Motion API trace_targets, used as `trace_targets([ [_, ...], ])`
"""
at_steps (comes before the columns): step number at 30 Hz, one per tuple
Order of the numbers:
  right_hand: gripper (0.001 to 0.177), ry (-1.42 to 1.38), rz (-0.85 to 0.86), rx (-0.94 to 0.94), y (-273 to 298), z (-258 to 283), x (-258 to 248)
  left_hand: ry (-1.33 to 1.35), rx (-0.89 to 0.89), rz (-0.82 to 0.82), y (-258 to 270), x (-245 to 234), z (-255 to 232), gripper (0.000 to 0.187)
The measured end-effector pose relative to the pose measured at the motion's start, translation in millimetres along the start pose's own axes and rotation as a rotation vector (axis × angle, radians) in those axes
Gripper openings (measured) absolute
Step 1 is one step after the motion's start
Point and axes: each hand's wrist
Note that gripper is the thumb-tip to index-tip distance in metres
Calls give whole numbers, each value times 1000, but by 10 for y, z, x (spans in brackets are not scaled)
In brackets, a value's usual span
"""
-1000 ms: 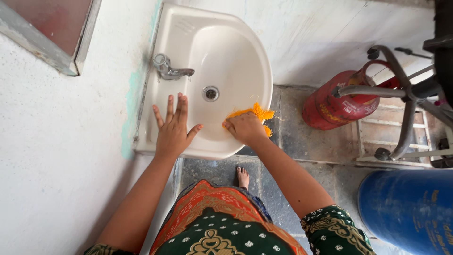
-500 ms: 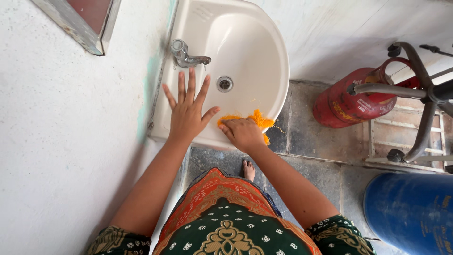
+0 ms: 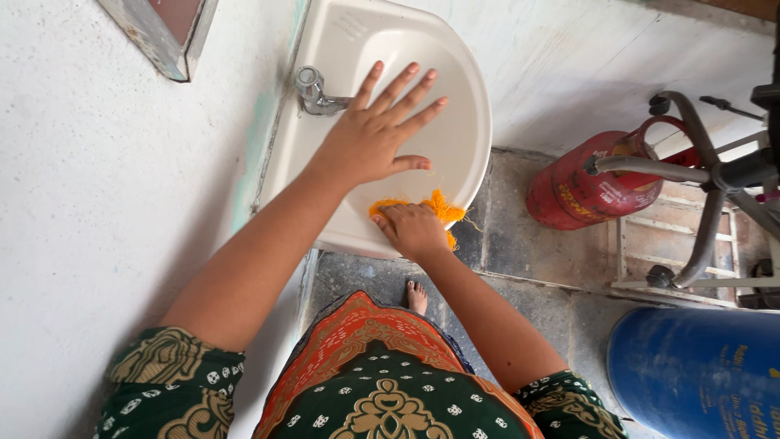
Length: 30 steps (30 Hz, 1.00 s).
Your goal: The person scrubs the inside of a white wall-mounted sink with a yellow cloth. They wipe the basin, the faucet, and the surrounding edges, occasionally rinsing the cloth under running water.
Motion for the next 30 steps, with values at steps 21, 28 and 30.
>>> trace_targets([
  [21,51,197,355,32,-242,-837,122,80,-345,166,1231,1066,125,95],
  [28,58,98,612,87,-524,-875,386,136,-427,-52,1360,995,-3,89],
  [30,60,-136,578,50,-578,-685,477,152,-458,-60,1361,960,1,88],
])
Point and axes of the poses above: each hand's wrist, its own y-axis away from the middle knuckle, its own x-axis out of the palm, z = x × y, and after that the axes turned 11 degrees about -x, right-handed
